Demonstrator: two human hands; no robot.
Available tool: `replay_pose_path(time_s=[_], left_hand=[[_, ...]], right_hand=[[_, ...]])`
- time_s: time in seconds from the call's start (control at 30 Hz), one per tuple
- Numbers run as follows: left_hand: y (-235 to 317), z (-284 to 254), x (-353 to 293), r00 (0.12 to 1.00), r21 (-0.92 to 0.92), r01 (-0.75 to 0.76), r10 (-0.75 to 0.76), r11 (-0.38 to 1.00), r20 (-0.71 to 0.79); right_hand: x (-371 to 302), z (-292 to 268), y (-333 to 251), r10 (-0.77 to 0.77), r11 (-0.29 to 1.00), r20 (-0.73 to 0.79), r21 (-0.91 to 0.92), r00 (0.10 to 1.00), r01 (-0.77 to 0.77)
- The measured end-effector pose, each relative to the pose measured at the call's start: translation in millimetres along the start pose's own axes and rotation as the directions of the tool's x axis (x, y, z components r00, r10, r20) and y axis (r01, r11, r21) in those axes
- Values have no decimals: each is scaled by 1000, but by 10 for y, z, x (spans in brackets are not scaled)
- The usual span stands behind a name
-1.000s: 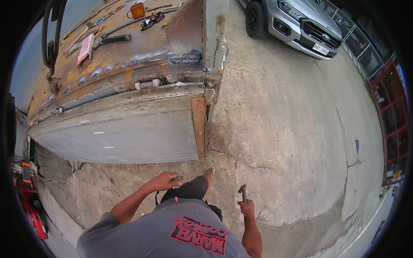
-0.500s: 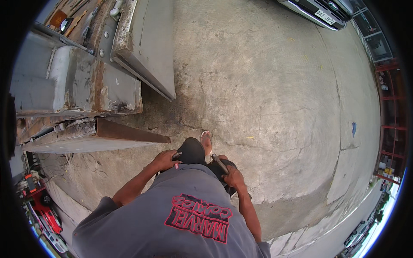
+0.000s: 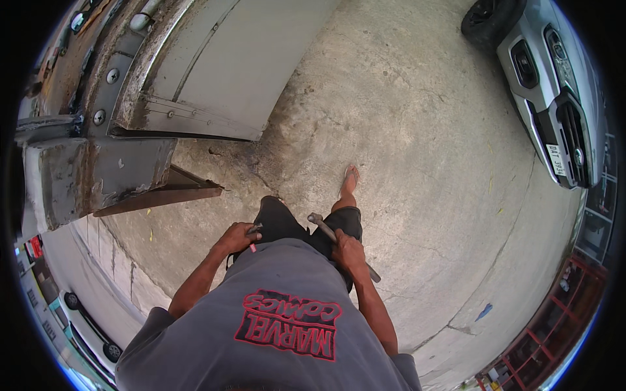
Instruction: The person kneels beside a large metal panel and uses a hammer and chisel to remove rivets or fasteners along the panel edge. They repeatedly position the chisel and strike it with the hammer, then inspect the panel and adjust their position.
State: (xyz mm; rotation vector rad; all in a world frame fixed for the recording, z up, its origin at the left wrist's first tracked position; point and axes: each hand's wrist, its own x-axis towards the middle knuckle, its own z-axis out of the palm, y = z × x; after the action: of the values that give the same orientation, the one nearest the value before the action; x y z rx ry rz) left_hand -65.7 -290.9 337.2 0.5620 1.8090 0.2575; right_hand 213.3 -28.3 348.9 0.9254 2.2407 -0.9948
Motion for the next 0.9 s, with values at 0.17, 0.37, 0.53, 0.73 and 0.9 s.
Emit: replay_pose_path(time_s=[0.17, 0.37, 0.53, 0.73, 0.9], left_hand=[[635, 611, 41, 990, -237, 97, -117, 967, -72], [1103, 1191, -247, 959, -488, 235, -120, 841, 255], [1118, 1577, 55, 936, -531, 156, 48, 833, 350], [1064, 1500, 534, 961, -494, 171, -34, 853, 275], [631, 1187, 1792, 898, -554, -8, -237, 833, -370]], right_hand=[[434, -874, 609, 39, 999, 170, -8, 985, -38], [202, -1736, 955, 57, 998, 446, -41, 893, -43], [515, -1691, 974, 55, 990, 505, -137, 861, 17], [1664, -1507, 342, 77, 996, 715, -86, 695, -22], [3681, -371, 442, -183, 915, 606, -184, 774, 360]])
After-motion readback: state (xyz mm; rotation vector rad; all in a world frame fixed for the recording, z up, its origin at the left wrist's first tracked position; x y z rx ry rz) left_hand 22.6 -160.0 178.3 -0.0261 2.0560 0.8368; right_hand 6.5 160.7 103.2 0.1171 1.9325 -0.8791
